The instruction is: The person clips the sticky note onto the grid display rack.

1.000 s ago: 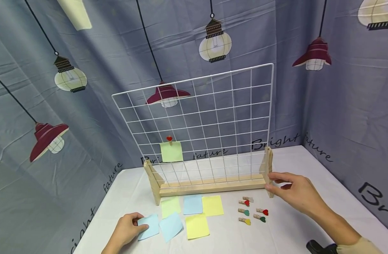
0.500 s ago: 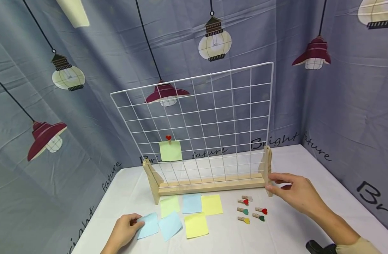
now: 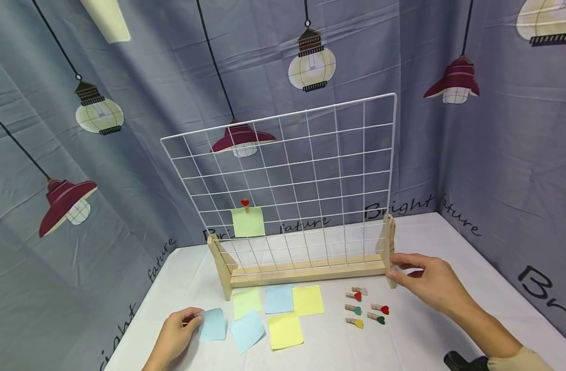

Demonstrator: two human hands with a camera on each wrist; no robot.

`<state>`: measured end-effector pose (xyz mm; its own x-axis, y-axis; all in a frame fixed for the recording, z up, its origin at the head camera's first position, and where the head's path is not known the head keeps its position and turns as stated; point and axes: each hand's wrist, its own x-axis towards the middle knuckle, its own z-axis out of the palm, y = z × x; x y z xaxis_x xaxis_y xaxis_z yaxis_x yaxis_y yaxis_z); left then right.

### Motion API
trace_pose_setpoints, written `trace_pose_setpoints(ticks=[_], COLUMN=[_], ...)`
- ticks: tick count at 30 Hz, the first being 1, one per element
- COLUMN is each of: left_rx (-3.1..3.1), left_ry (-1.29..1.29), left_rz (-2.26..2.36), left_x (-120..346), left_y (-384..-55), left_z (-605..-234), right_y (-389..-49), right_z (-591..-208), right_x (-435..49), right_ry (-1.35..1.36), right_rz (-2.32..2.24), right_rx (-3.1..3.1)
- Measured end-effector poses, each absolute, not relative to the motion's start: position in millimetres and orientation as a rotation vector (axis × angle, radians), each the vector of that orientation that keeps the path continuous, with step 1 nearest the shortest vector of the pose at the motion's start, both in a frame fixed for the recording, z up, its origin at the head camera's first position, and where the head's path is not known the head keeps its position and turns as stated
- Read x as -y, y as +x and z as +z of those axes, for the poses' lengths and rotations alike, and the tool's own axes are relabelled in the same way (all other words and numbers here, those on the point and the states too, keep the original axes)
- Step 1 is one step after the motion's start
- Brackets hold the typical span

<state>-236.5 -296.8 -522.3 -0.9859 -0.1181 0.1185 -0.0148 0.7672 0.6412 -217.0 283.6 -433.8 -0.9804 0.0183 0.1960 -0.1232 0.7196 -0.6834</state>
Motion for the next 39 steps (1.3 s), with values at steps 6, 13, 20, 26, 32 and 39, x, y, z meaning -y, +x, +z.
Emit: trace_pose_setpoints(ticks=[6,13,20,26,32,39], left_rx=[2.776,2.742,2.664,2.61,2.599,2.584], left_ry=[0.055,0.06,0.027,-0.032,-0.058,-0.126], left_rz=[-1.043,-1.077,-1.134,-1.153,-1.134,-1.134], left_x=[298.2,296.3,288.9,280.1,271.9,262.5], left_y=[-237.0,-241.2,-247.3,-248.7,-252.1,-259.5], left_z=[-513.2,-493.8,-464.8,-444.6,-431.6,-422.9], right_y=[-217.2,-217.1,-217.9,-217.3,-217.7,-218.5], right_z=[-434.1,-432.6,-429.7,-430.4,-431.6,-431.5], right_x=[-284.3,-286.4,-286.2,-283.6,-283.0,-281.3], right_ry=[0.093,0.082,0.094,0.106,0.115,0.12], right_rz=[1.106,1.113,1.126,1.143,1.147,1.146], right_rx=[2.735,2.758,2.725,2.717,2.713,2.716])
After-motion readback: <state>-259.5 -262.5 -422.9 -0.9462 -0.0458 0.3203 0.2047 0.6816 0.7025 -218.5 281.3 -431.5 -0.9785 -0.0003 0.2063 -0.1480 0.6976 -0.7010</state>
